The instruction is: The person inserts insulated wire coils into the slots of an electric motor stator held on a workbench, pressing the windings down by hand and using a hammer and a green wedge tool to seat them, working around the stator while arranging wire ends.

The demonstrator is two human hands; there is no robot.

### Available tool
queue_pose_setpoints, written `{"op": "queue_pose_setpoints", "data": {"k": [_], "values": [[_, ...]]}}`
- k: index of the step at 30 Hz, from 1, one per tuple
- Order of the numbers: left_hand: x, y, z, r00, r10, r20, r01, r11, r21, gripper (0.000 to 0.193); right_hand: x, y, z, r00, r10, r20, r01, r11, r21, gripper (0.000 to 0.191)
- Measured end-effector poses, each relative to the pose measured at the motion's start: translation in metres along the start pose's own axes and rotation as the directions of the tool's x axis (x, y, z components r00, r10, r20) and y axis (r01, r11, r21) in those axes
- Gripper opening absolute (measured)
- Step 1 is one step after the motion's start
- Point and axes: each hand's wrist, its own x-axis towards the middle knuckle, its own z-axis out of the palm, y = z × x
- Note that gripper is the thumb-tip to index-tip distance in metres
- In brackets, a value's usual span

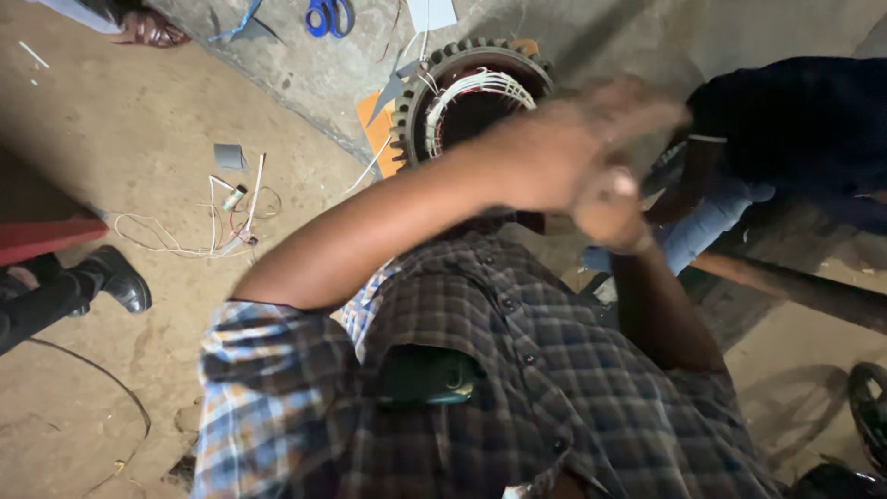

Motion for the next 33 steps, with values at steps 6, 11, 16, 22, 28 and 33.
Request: {"op": "queue_pose_setpoints", "data": {"k": [6, 11, 16, 22, 28, 33], "values": [[-0.096, -0.056, 0.007, 0.825, -0.326, 0.462, 0.491, 0.817, -0.3, 0.018, -0.049, 0.009, -0.078, 0.958, -0.284, -0.051, 0.273, 0.949, -0.158, 0.024], [-0.126, -0.076, -0.005, 0.842, -0.336, 0.422, 0.301, 0.942, 0.149, 0.009, -0.025, 0.104, -0.081, 0.968, -0.024, -0.251, -0.036, 0.972, -0.231, 0.024], [-0.136, -0.084, -0.008, 0.855, -0.425, 0.297, 0.341, 0.893, 0.295, 0.012, 0.0, 0.191, -0.022, 0.891, 0.235, -0.389, -0.422, 0.745, -0.517, 0.025], [-0.135, -0.085, -0.012, 0.804, -0.304, 0.512, 0.116, 0.923, 0.366, 0.014, 0.011, 0.2, -0.01, 0.8, 0.222, -0.557, -0.562, 0.604, -0.566, 0.027], [-0.131, -0.109, -0.015, 0.692, -0.184, 0.698, -0.179, 0.893, 0.412, 0.022, -0.078, 0.167, -0.029, 0.857, -0.365, -0.364, -0.167, 0.472, -0.866, 0.028], [-0.129, -0.111, -0.015, 0.676, -0.208, 0.707, -0.109, 0.921, 0.374, 0.031, -0.15, 0.16, 0.031, 0.892, -0.354, -0.281, 0.019, 0.65, -0.76, 0.022]]}}
